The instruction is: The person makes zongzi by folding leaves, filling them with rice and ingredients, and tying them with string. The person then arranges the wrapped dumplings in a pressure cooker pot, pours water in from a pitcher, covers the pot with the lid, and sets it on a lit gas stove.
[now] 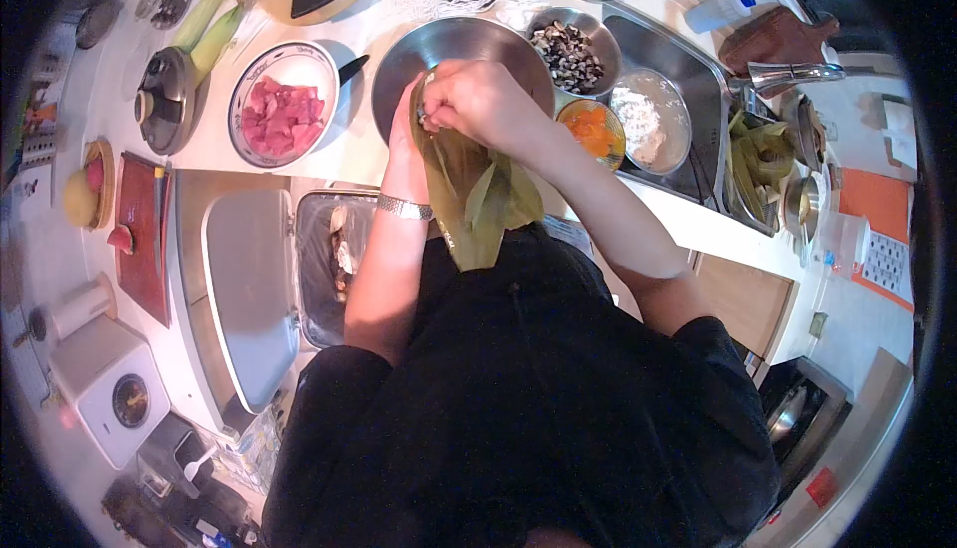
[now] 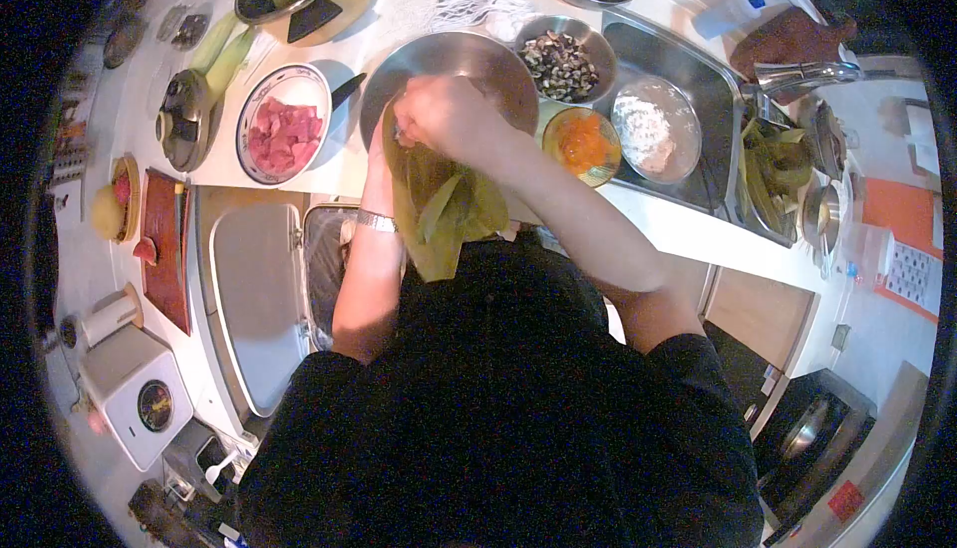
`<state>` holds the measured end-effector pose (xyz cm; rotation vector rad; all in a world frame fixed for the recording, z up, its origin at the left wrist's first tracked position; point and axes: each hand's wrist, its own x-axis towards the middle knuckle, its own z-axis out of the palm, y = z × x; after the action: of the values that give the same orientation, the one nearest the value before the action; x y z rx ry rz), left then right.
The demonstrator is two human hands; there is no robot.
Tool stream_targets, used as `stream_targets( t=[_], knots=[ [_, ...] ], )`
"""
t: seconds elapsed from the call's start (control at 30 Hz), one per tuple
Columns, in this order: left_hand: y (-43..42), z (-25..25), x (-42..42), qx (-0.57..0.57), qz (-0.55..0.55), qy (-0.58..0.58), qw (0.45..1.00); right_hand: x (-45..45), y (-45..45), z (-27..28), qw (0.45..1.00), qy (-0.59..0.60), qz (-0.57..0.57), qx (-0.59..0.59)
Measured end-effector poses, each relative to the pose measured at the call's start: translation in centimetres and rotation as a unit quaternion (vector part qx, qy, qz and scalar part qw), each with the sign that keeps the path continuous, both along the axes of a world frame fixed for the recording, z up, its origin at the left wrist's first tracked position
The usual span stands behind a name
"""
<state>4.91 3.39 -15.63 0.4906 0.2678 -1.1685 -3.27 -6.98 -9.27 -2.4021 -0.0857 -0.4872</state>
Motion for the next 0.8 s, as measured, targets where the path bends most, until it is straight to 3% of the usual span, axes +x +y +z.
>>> stream_targets(
  t=[0.07,0.17,0.23,0.3,0.37,0.43,0.5,0.53,0.57,0.6,0.63,0.7,0.8],
  knots=[
    [-0.3,-0.3,-0.2,-0.103,-0.041,-0.012,0.994,-0.1,-0.2,-0.7,0.999,-0.008,-0.02,-0.036],
    [-0.2,-1.7,-0.2,-0.078,-0.035,0.009,0.996,-0.7,0.0,-0.7,0.997,-0.036,-0.04,-0.063],
    [-0.4,0.0,-0.3,-0.009,-0.062,0.028,0.998,-1.4,0.3,0.9,0.997,0.004,-0.054,-0.046],
    [-0.4,-2.8,0.6,-0.057,-0.062,-0.019,0.996,-1.4,1.0,1.0,0.998,-0.024,-0.065,-0.003],
    [-1.2,-3.6,0.6,-0.124,-0.073,0.033,0.989,-1.3,0.7,-0.4,0.995,-0.007,-0.073,-0.064],
    [-1.2,-1.1,-0.6,-0.122,-0.064,0.064,0.988,-2.1,0.5,0.6,0.991,0.022,-0.1,-0.081],
    [-0.8,1.6,-1.2,-0.025,-0.081,-0.027,0.996,-3.3,-0.1,1.9,0.996,0.026,-0.08,0.039],
    [-0.8,-3.3,0.8,-0.014,-0.094,0.044,0.994,-4.2,-1.0,2.6,0.99,0.034,-0.089,0.106],
    [-0.2,-6.4,1.9,-0.202,-0.138,0.081,0.966,-5.3,-2.1,3.9,0.98,0.039,-0.139,0.134],
    [-0.4,-3.4,0.4,-0.2,-0.127,0.059,0.97,-6.5,-3.8,3.3,0.949,0.104,-0.229,0.189],
    [-0.6,-0.1,-1.0,-0.197,-0.117,0.036,0.973,-7.9,-6.2,1.9,0.959,0.061,-0.251,0.113],
    [-1.0,-1.9,-1.0,-0.134,-0.127,0.046,0.982,-11.5,-10.3,-0.5,0.891,0.231,-0.391,0.013],
    [-1.4,-0.8,-2.1,-0.068,-0.126,0.077,0.987,-16.1,-12.4,-6.5,0.844,0.293,-0.446,-0.062]
  ],
)
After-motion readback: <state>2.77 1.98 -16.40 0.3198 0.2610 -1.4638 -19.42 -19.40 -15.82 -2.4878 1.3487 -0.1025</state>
